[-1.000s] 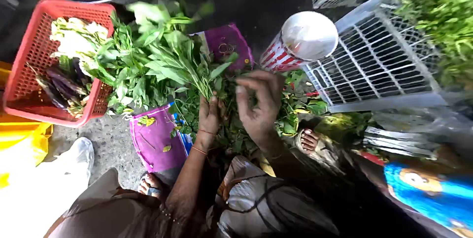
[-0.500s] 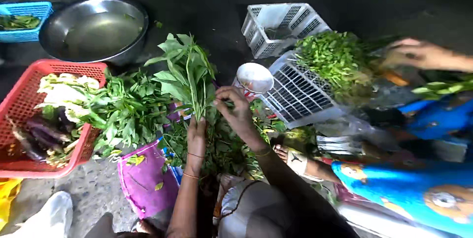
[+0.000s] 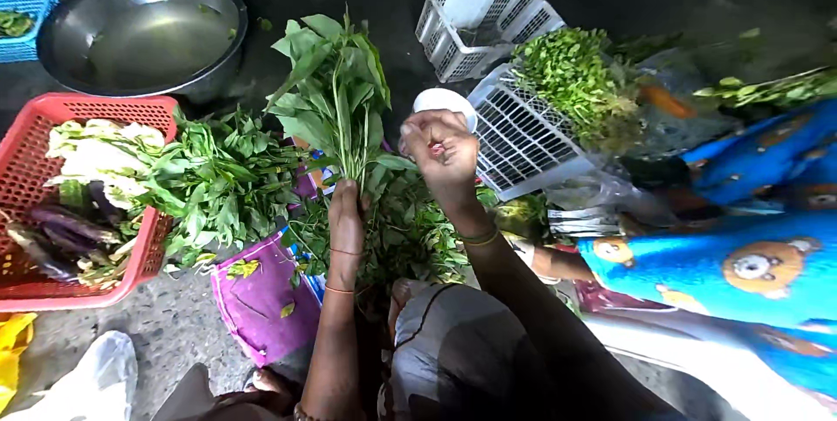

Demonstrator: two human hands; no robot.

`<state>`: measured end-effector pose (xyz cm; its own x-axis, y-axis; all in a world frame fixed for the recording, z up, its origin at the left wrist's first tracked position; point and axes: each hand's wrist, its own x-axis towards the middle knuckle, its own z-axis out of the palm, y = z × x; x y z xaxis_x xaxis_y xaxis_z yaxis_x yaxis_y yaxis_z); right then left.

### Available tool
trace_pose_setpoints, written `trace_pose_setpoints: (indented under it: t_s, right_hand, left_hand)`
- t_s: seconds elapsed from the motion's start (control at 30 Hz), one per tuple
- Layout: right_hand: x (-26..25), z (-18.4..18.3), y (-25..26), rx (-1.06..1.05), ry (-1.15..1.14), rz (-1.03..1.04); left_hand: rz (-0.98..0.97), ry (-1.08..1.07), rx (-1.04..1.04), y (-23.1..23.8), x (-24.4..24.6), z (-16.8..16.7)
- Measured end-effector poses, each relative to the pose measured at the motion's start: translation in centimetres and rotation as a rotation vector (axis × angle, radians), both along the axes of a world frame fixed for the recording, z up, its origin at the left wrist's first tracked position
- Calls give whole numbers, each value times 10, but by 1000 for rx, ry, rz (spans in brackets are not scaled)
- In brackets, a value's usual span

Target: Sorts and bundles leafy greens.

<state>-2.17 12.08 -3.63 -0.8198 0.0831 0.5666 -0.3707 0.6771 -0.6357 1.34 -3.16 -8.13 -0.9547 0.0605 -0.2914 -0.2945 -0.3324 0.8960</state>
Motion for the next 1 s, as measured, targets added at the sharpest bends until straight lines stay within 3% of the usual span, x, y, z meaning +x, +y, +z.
trace_pose_setpoints:
  t_s: [0.13, 0.27, 0.47, 0.6, 0.67, 0.73, 0.83, 0.9, 1.0]
  right_hand:
    - [5, 8, 1, 29, -115, 111]
    - [10, 7, -5, 236, -180, 227]
    - [4, -4, 4, 241, -232, 230]
    - [11, -13, 8, 347, -199, 175]
    - [15, -16, 11, 457, -176, 88]
    - [17, -18, 19, 474, -198, -14]
    - [19, -19, 35, 337, -211, -115]
    - [22, -17, 42, 207, -220, -116]
    - [26, -14, 42, 69, -73, -92]
  left_hand:
    - [-11, -3, 14, 1, 1, -1]
    - [-22, 21, -103, 2, 1, -5]
    - [-45, 101, -417, -2, 0, -12]
    - [-69, 119, -512, -1, -1, -13]
    - [-81, 65, -420, 0, -2, -13]
    - [-99, -39, -138, -1, -2, -9]
    - [-183, -101, 292, -6, -2, -7]
    - [-174, -69, 317, -5, 0, -8]
    - [-131, -21, 36, 1, -1, -8]
